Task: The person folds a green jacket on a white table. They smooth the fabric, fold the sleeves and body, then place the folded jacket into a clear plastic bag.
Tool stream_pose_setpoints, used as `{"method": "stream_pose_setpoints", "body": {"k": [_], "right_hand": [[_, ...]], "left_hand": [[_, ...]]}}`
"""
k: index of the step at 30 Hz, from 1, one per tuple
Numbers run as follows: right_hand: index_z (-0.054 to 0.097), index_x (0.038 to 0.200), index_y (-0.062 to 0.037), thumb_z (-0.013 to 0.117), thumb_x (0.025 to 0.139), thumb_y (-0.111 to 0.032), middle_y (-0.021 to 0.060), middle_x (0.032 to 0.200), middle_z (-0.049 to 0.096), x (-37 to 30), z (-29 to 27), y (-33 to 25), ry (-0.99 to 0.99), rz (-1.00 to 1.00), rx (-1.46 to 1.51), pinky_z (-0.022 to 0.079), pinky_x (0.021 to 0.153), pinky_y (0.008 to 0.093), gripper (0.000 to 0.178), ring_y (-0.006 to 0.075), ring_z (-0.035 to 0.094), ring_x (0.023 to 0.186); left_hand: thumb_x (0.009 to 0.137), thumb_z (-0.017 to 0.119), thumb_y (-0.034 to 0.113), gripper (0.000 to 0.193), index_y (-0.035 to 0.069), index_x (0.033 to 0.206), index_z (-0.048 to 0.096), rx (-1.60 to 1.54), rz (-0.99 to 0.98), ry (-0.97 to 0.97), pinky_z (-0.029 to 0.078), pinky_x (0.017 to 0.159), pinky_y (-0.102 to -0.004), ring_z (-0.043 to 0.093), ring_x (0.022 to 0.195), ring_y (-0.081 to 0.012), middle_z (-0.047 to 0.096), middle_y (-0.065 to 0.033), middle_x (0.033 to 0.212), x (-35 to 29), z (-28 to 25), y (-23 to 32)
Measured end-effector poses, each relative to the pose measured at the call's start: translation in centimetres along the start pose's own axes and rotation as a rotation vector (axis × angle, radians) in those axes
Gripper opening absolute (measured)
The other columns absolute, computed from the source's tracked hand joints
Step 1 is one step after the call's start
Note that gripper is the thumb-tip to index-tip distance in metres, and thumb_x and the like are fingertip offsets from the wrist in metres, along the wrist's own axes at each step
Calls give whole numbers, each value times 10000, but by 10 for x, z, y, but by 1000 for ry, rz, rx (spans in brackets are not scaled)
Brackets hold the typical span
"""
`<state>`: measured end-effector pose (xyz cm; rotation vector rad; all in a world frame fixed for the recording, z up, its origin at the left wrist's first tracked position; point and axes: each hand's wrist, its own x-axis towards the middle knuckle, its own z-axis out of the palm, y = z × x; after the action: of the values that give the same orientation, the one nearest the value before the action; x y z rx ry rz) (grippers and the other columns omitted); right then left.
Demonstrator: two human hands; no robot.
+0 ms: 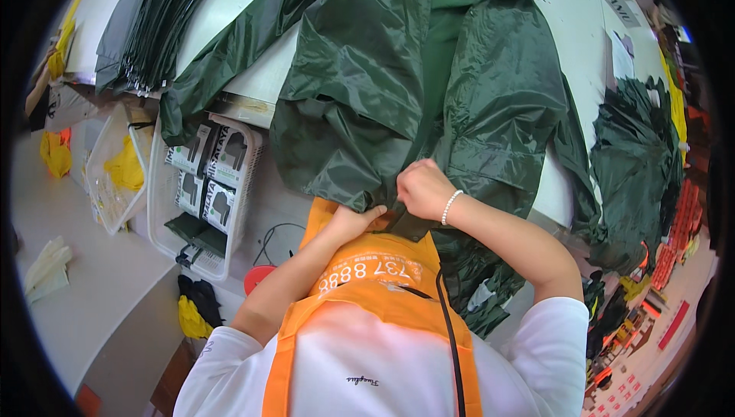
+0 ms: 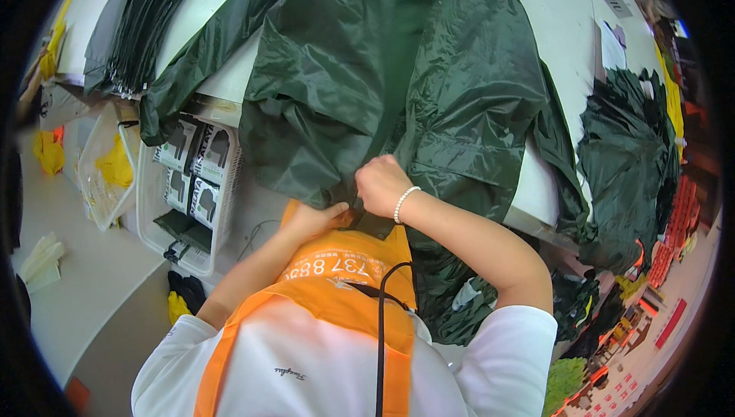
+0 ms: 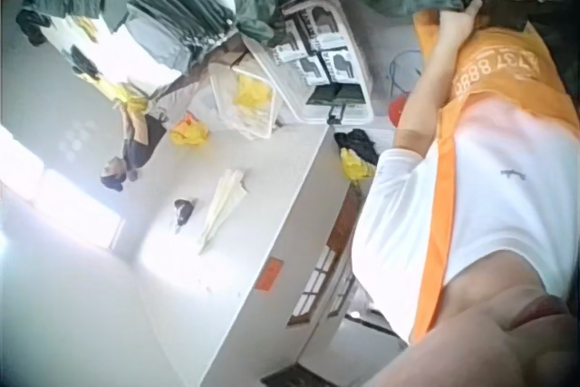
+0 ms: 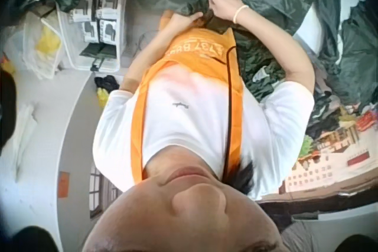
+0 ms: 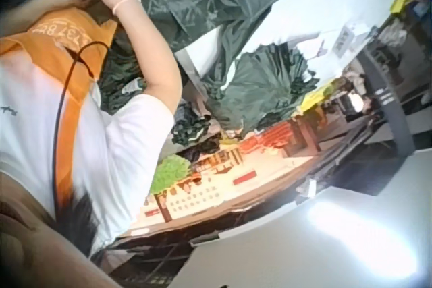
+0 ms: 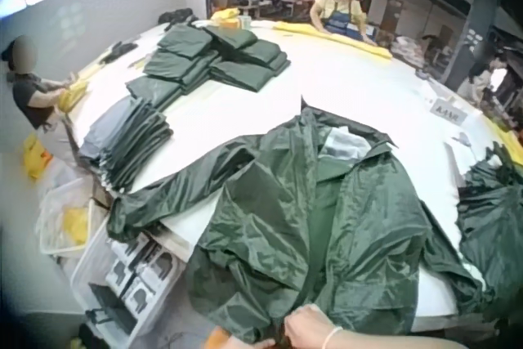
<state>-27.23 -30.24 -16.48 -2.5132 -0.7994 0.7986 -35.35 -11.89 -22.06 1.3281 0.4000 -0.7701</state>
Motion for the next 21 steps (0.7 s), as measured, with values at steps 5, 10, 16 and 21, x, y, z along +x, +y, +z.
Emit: {"method": "stream_pose_setpoints", "body": {"k": [5,10,16,21], "right_hand": [[596,797,-46,598,697,-55,147,899,613,31,-49,74,326,57,-346,329,986,456,100,295,539,1029],[593,902,-76,557,754,-40,106,975,624,100,-145,170,689,176,-655,293,1018,471,156,260,512,1102],[616,885,-122,578,838,-184,27,944,590,158,-240,233,990,289,-590,352,887,403,86,217,515,1001],[632,860,-139,617,830,-208,22,974,585,181,-236,246,1017,338,-365,370,875,398,76,230,521,994]], "left_hand": [[807,693,186,495,15,1213,466,593,170,99,443,900,-344,557,1066,-293,554,-170,1192,2,-11,-31],[796,695,285,543,60,1239,474,768,113,144,391,954,-394,478,1138,-360,513,-180,1238,17,-30,-123],[791,671,291,482,109,1218,544,977,-126,213,382,991,-381,459,1192,-327,503,-163,1284,23,-28,-162],[792,584,466,509,97,1142,601,1081,-683,261,473,863,-401,572,1057,-342,601,-169,1149,35,-10,-97]]}}
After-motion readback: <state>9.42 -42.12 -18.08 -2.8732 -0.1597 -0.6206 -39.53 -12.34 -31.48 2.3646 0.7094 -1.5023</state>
